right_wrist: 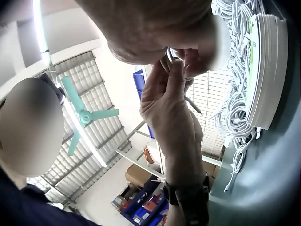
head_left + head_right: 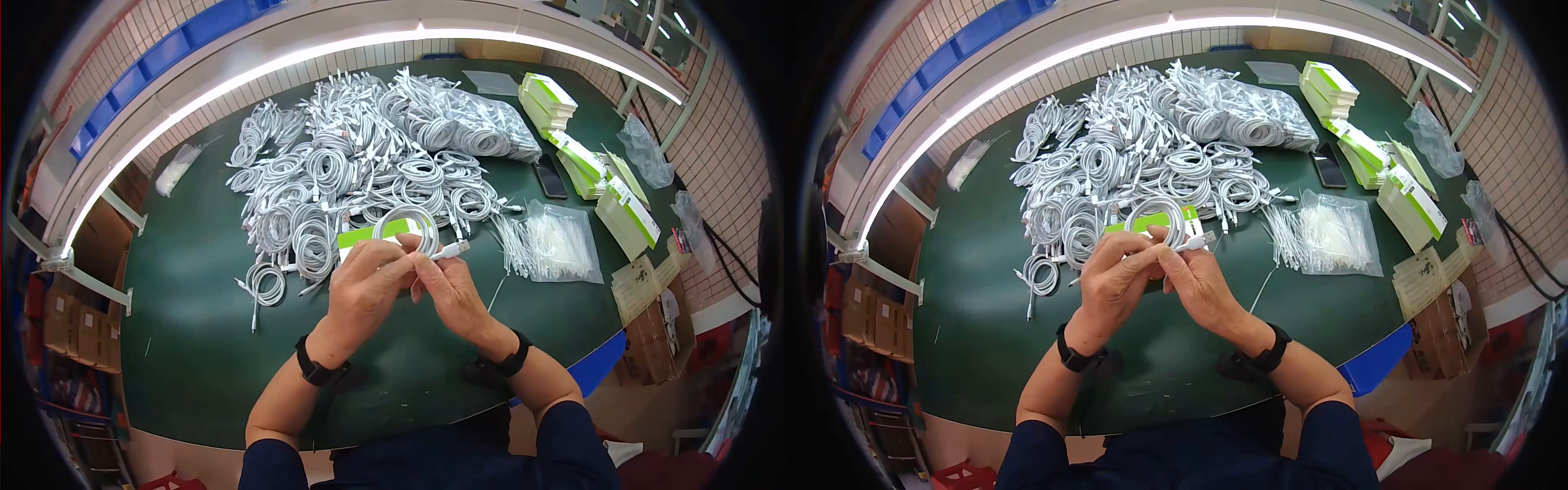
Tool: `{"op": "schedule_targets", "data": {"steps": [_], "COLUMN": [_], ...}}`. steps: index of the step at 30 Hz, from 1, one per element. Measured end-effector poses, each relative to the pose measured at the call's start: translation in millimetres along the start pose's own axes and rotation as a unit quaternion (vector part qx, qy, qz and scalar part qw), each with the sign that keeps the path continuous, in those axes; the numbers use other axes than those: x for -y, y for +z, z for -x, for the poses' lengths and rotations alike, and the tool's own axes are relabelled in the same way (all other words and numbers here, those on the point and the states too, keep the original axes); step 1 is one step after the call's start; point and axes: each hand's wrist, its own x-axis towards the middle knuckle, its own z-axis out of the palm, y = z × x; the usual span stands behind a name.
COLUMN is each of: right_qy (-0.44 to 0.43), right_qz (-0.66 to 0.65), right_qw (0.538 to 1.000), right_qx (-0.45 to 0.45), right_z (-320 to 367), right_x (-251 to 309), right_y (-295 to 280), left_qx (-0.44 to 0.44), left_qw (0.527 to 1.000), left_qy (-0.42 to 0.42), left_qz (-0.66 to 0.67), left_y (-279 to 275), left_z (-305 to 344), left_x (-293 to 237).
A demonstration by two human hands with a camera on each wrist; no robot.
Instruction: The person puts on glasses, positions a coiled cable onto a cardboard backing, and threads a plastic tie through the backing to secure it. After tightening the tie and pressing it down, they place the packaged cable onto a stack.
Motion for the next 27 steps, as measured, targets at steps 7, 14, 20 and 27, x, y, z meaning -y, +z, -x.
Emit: {"op": "schedule_targets", "data": {"steps": [7,14,20,27], "right_qy": [0.062,0.083,0.081,0.122], "right_qz": [-0.154,-0.258,-0.322,-0.187], "right_qw": [0.984,0.961,0.942,0.974], "right_qx": [-0.057,-0.047,-0.039,-0.040], "right_z": [-3,-9,-9,-10], "right_x": [-17,-14,-8,-14], "right_y": [-15,-27,-25,-30], "left_qx": [0.086,0.143,0.173,0.253], "left_qw": [0.992,0.985,0.983,0.967], "left_qy": [0.076,0.074,0.054,0.017], "left_qz": [-0.045,-0.063,-0.031,0.027], "left_y": [8,-1,-15,-33], "left_z": [8,6,1,6], "left_x": [15,17,18,27]}}
